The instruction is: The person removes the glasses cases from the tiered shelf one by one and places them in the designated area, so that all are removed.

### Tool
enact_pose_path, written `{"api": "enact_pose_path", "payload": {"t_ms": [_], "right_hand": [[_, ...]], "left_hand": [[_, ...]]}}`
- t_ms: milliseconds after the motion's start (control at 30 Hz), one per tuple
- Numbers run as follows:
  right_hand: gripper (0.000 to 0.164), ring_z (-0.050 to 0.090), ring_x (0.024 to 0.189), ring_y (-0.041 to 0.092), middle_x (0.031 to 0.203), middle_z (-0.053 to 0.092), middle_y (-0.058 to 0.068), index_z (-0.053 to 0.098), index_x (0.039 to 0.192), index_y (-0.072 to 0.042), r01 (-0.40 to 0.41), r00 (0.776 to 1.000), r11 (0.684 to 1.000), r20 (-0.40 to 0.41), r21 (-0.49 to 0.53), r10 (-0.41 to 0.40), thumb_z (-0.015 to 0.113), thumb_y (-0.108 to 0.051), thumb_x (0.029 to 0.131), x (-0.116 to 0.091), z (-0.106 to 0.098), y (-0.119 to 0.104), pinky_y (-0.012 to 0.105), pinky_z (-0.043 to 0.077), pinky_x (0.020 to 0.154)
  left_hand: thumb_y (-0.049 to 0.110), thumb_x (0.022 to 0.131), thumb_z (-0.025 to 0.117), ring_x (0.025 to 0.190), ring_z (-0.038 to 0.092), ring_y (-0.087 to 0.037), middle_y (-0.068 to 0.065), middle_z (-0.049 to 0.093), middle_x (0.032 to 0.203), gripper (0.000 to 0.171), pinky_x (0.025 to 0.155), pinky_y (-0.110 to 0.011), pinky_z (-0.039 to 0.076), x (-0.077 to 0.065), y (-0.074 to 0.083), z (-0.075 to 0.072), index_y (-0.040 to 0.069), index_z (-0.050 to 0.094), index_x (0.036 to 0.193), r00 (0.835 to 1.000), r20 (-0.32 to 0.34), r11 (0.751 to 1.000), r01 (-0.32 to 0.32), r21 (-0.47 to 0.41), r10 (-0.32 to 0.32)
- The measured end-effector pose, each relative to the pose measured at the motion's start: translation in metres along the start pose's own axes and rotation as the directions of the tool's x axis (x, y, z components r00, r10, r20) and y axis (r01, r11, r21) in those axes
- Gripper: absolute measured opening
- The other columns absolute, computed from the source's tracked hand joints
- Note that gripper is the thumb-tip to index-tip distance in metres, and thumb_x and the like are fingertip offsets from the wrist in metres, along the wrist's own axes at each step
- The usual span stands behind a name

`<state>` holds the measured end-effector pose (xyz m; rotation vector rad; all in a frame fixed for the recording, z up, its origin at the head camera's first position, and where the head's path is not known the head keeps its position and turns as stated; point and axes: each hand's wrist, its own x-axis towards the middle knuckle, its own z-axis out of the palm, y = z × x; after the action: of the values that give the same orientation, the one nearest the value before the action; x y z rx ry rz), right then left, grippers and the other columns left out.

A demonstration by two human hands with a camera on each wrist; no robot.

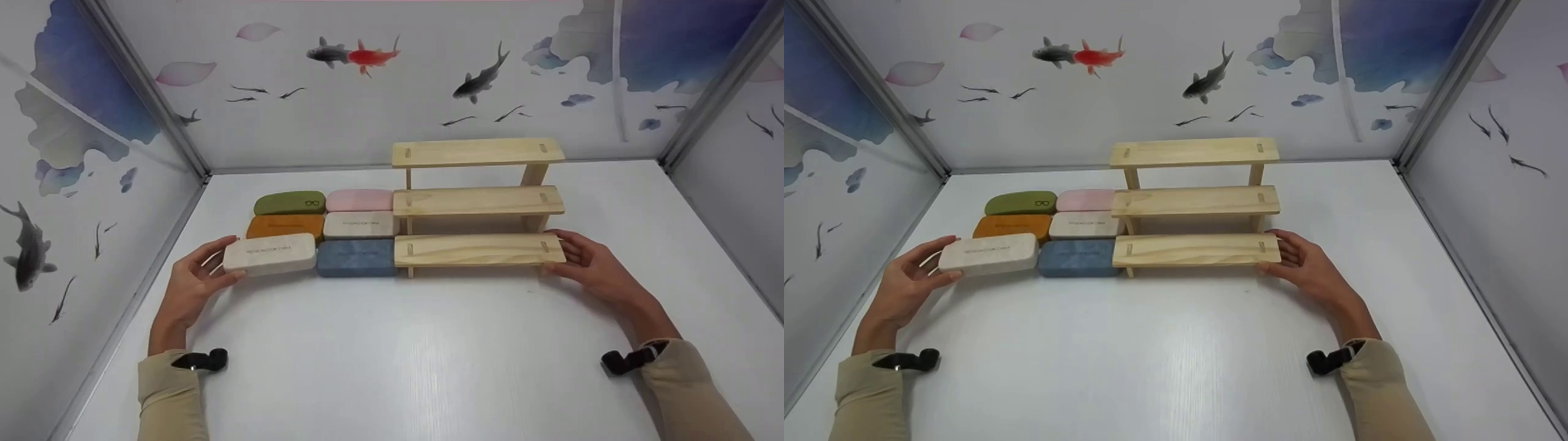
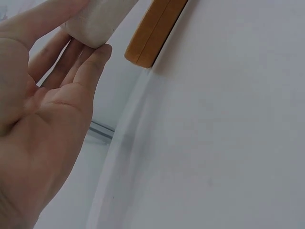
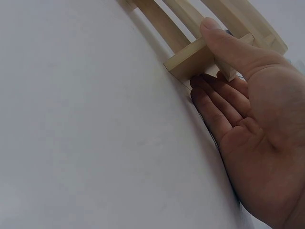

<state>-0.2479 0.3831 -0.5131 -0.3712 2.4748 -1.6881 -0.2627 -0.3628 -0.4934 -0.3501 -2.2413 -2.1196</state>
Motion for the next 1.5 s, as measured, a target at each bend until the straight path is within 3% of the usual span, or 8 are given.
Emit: {"api": "enact_pose_path", "payload": {"t_ms": [300, 467, 700, 933, 1133, 1267, 1367, 1500], "right_hand": [[0.073, 0.065, 0.129, -0.003, 0.161, 0.052, 0.023, 0.041, 0.166, -0.007, 0.002, 1.000, 1.000, 0.006, -0.002, -0.002, 0.077, -0.018, 0.103, 0.000, -0.001, -0.002, 0.015, 0.058, 0.099], [0.074, 0.064, 0.130, -0.004, 0.162, 0.050, 0.025, 0.040, 0.166, -0.009, -0.010, 1.000, 1.000, 0.005, -0.012, 0.010, 0.077, -0.020, 0.103, -0.002, -0.002, -0.002, 0.015, 0.058, 0.100], [0.073, 0.064, 0.130, -0.004, 0.161, 0.052, 0.020, 0.038, 0.167, -0.007, -0.013, 1.000, 1.000, 0.008, -0.012, 0.013, 0.075, -0.019, 0.105, -0.003, -0.006, 0.001, 0.015, 0.057, 0.100], [0.073, 0.064, 0.129, -0.005, 0.160, 0.053, 0.021, 0.039, 0.166, -0.005, -0.001, 1.000, 1.000, 0.001, -0.008, 0.001, 0.076, -0.017, 0.104, -0.004, -0.007, 0.001, 0.015, 0.058, 0.100], [0.074, 0.064, 0.129, -0.006, 0.161, 0.052, 0.024, 0.039, 0.167, -0.005, 0.001, 1.000, 1.000, -0.002, -0.015, -0.001, 0.076, -0.018, 0.104, -0.003, -0.007, 0.001, 0.014, 0.057, 0.100], [0.074, 0.064, 0.130, -0.004, 0.161, 0.051, 0.024, 0.038, 0.167, -0.006, 0.002, 1.000, 1.000, 0.003, 0.001, -0.002, 0.076, -0.017, 0.104, -0.003, -0.005, 0.000, 0.014, 0.058, 0.100], [0.075, 0.064, 0.131, -0.004, 0.163, 0.049, 0.025, 0.037, 0.168, -0.007, 0.000, 1.000, 1.000, 0.006, 0.006, 0.000, 0.075, -0.017, 0.104, -0.002, -0.005, 0.000, 0.015, 0.057, 0.101], [0.076, 0.064, 0.132, -0.003, 0.163, 0.050, 0.023, 0.037, 0.168, -0.009, -0.014, 1.000, 1.000, 0.006, 0.014, 0.014, 0.076, -0.018, 0.104, -0.001, -0.003, 0.000, 0.015, 0.057, 0.102]], "left_hand": [[-0.006, 0.087, 0.087, 0.144, 0.057, -0.007, -0.023, 0.039, 0.172, 0.082, 0.111, -0.020, 0.054, -0.003, -0.007, -0.004, 0.002, 0.049, 0.160, 0.995, 0.002, 0.993, 0.099, 0.058, -0.100], [0.004, 0.090, 0.088, 0.157, 0.046, -0.019, -0.019, 0.040, 0.173, 0.082, 0.113, -0.015, 0.050, -0.001, -0.009, -0.004, 0.007, 0.048, 0.162, 0.992, 0.019, 0.980, 0.122, 0.158, -0.127], [0.006, 0.096, 0.082, 0.165, 0.030, -0.036, -0.018, 0.038, 0.173, 0.079, 0.119, -0.008, 0.039, 0.005, -0.010, 0.004, 0.004, 0.041, 0.164, 0.986, 0.085, 0.953, 0.118, 0.280, -0.147], [0.002, 0.100, 0.076, 0.168, 0.023, -0.035, -0.016, 0.031, 0.177, 0.080, 0.133, -0.028, 0.028, 0.011, -0.005, 0.014, 0.002, 0.033, 0.167, 0.980, 0.104, 0.936, 0.126, 0.330, -0.169], [-0.003, 0.100, 0.072, 0.168, 0.021, -0.036, -0.019, 0.028, 0.178, 0.082, 0.134, -0.029, 0.026, 0.014, -0.004, 0.018, -0.001, 0.028, 0.169, 0.980, 0.104, 0.935, 0.125, 0.331, -0.168], [0.006, 0.103, 0.073, 0.169, 0.019, -0.037, -0.020, 0.023, 0.179, 0.090, 0.137, -0.046, 0.022, 0.015, 0.002, 0.022, 0.001, 0.017, 0.172, 0.974, 0.088, 0.930, 0.168, 0.326, -0.207], [0.026, 0.105, 0.073, 0.170, 0.011, -0.037, -0.019, 0.013, 0.182, 0.101, 0.138, -0.056, 0.015, 0.016, 0.010, 0.030, 0.006, 0.003, 0.175, 0.964, 0.058, 0.904, 0.220, 0.366, -0.258], [0.045, 0.104, 0.071, 0.170, 0.005, -0.041, -0.020, 0.005, 0.183, 0.108, 0.138, -0.062, 0.010, 0.023, 0.019, 0.045, 0.007, -0.001, 0.175, 0.969, 0.003, 0.827, 0.207, 0.523, -0.245]]}}
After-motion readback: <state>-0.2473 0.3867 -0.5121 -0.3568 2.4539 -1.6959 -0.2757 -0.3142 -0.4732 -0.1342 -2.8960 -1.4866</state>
